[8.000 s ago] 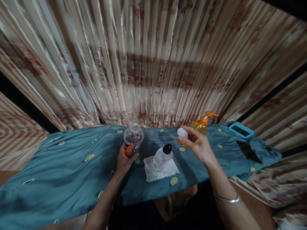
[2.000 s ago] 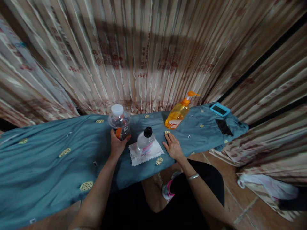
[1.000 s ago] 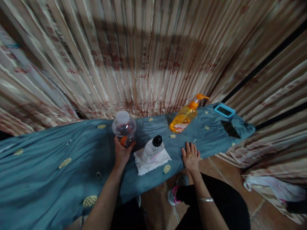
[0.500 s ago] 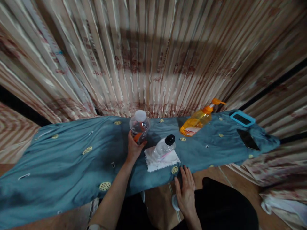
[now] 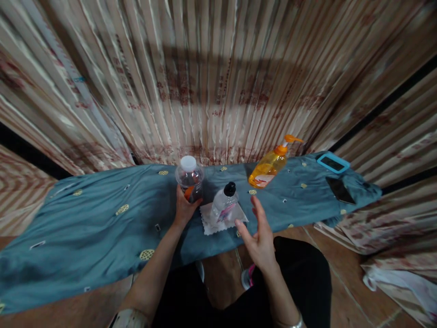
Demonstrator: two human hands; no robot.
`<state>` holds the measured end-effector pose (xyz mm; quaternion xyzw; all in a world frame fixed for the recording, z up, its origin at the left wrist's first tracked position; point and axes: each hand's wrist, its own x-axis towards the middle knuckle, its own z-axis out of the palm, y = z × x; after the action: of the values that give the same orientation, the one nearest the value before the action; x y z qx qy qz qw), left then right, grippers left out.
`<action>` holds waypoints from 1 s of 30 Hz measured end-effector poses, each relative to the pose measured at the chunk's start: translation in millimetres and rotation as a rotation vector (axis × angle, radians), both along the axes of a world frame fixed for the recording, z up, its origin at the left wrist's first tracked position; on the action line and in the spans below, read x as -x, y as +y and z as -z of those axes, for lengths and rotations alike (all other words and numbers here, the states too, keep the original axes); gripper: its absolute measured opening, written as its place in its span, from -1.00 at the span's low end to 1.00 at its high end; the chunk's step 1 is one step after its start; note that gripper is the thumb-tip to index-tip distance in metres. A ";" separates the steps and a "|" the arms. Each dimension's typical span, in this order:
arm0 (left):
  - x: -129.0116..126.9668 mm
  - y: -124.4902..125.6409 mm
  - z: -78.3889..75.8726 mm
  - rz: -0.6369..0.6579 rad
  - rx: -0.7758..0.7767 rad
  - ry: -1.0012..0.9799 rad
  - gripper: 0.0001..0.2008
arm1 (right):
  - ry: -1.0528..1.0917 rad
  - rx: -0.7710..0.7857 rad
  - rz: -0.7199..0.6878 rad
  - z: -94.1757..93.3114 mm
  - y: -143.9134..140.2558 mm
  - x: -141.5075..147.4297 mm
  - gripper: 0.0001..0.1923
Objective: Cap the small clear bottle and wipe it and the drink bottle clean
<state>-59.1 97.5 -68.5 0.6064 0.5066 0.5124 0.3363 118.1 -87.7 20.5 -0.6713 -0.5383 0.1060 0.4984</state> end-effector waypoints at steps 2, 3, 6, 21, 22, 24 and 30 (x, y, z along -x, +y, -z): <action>1.3 -1.5 -0.3 0.017 -0.009 -0.008 -0.05 | 0.040 -0.059 -0.072 -12.7 13.2 -3.3 -0.24; 1.9 -2.0 -0.6 0.026 -0.010 -0.008 -0.06 | 0.056 -0.086 -0.105 -18.0 19.3 -5.2 -0.24; 3.0 -2.0 -2.1 0.044 -0.009 -0.008 -0.11 | 0.082 -0.138 -0.183 -29.8 32.3 -9.9 -0.24; 33.3 13.4 -21.2 0.177 0.167 0.178 -0.07 | 0.371 -0.008 -0.028 23.9 -26.5 -19.3 -0.29; 35.1 13.2 -21.3 0.173 0.163 0.178 -0.07 | 0.397 -0.002 -0.012 26.9 -29.1 -19.1 -0.29; 36.3 11.6 -20.1 0.156 0.155 0.162 -0.04 | 0.443 0.010 0.015 32.3 -32.8 -18.4 -0.28; 31.0 10.7 -12.2 0.140 0.112 0.107 -0.03 | 0.492 0.022 0.025 40.8 -36.5 -17.8 -0.28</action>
<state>-90.1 108.2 -56.3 0.6471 0.5080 0.4253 0.3773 135.9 -124.2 -20.3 -0.6371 -0.3914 0.2659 0.6084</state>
